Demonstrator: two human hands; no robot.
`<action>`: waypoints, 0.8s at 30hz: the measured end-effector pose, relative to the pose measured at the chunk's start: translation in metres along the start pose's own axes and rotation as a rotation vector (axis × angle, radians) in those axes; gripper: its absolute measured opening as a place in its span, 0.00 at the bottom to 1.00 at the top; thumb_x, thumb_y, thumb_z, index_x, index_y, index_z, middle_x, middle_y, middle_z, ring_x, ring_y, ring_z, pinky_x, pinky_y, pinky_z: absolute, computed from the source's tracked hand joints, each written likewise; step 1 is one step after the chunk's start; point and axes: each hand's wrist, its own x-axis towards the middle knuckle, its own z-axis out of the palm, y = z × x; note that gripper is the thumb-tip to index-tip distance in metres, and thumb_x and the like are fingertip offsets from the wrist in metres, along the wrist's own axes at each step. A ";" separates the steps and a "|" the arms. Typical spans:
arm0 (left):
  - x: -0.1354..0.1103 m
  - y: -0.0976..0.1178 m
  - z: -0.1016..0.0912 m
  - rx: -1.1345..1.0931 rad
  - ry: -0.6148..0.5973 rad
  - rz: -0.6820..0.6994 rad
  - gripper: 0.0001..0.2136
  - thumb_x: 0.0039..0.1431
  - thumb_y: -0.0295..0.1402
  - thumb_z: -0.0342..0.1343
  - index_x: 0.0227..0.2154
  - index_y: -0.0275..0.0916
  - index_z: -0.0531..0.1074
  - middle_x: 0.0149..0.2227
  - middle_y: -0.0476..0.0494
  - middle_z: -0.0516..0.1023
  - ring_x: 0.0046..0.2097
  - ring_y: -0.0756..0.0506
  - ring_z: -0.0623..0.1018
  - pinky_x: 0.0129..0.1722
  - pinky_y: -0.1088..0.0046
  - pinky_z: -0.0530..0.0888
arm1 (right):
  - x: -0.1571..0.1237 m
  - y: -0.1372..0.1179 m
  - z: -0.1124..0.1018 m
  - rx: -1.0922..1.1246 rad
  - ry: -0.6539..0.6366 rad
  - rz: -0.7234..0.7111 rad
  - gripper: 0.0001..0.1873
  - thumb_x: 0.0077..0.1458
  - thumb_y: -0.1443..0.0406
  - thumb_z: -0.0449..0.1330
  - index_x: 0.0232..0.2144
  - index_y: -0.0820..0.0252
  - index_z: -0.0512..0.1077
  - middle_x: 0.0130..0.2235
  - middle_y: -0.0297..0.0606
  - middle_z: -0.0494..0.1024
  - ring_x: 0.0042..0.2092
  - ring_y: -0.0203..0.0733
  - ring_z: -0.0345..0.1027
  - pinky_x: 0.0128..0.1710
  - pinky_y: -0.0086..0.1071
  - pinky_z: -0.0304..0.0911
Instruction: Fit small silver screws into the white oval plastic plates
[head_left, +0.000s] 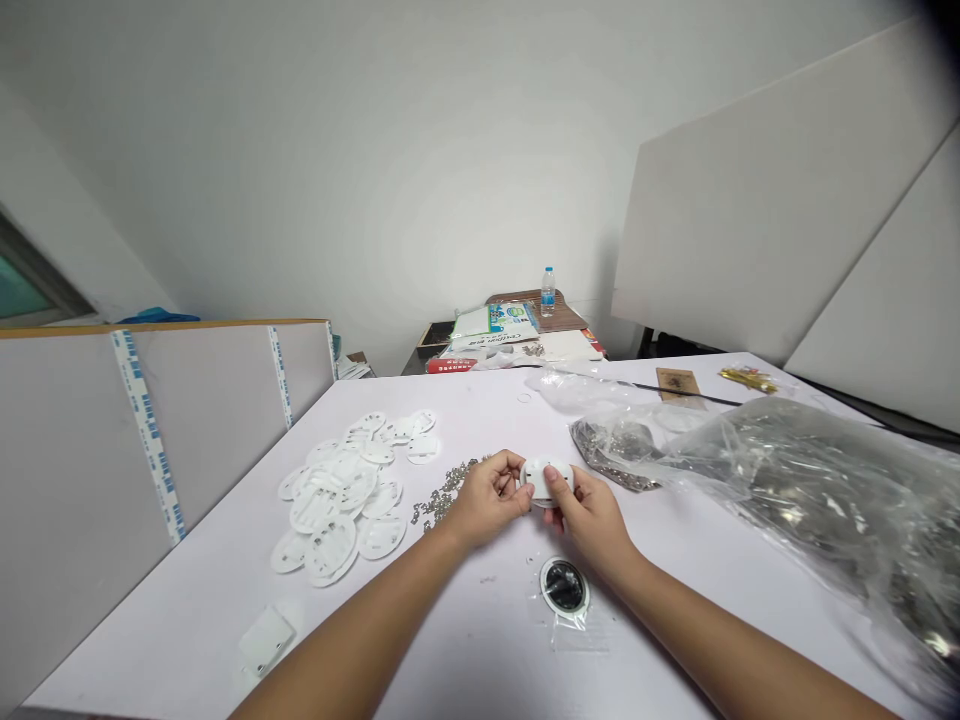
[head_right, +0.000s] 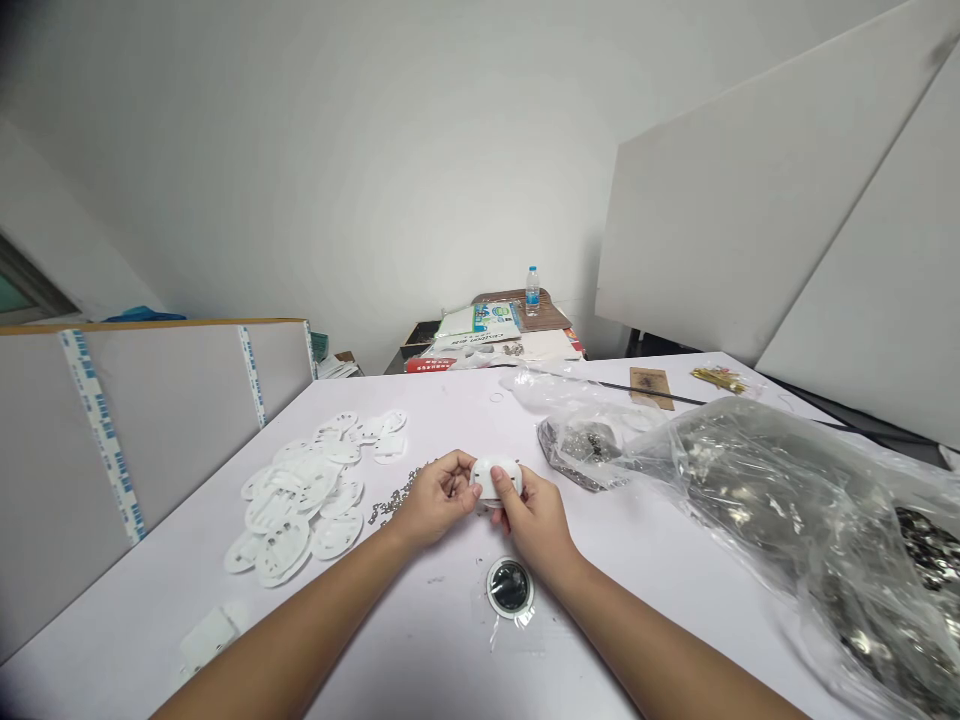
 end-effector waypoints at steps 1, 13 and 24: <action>0.000 0.001 0.000 0.032 -0.001 0.000 0.14 0.56 0.42 0.59 0.39 0.36 0.69 0.22 0.56 0.58 0.25 0.56 0.58 0.26 0.81 0.57 | 0.000 0.000 0.000 -0.041 0.013 -0.016 0.24 0.61 0.47 0.54 0.26 0.60 0.66 0.20 0.35 0.72 0.22 0.36 0.63 0.23 0.28 0.56; 0.007 -0.003 -0.016 0.314 0.136 0.004 0.17 0.59 0.46 0.53 0.45 0.41 0.71 0.37 0.47 0.73 0.30 0.53 0.68 0.33 0.75 0.66 | 0.019 0.008 -0.022 -0.232 0.060 -0.125 0.21 0.62 0.48 0.53 0.28 0.59 0.65 0.25 0.33 0.72 0.27 0.38 0.63 0.28 0.30 0.56; 0.007 -0.010 -0.034 0.621 0.178 0.105 0.14 0.62 0.40 0.49 0.43 0.42 0.74 0.38 0.46 0.77 0.38 0.48 0.74 0.39 0.72 0.68 | -0.077 -0.058 -0.079 -0.497 -0.457 -0.054 0.12 0.53 0.49 0.61 0.35 0.44 0.78 0.38 0.43 0.78 0.42 0.51 0.73 0.40 0.38 0.66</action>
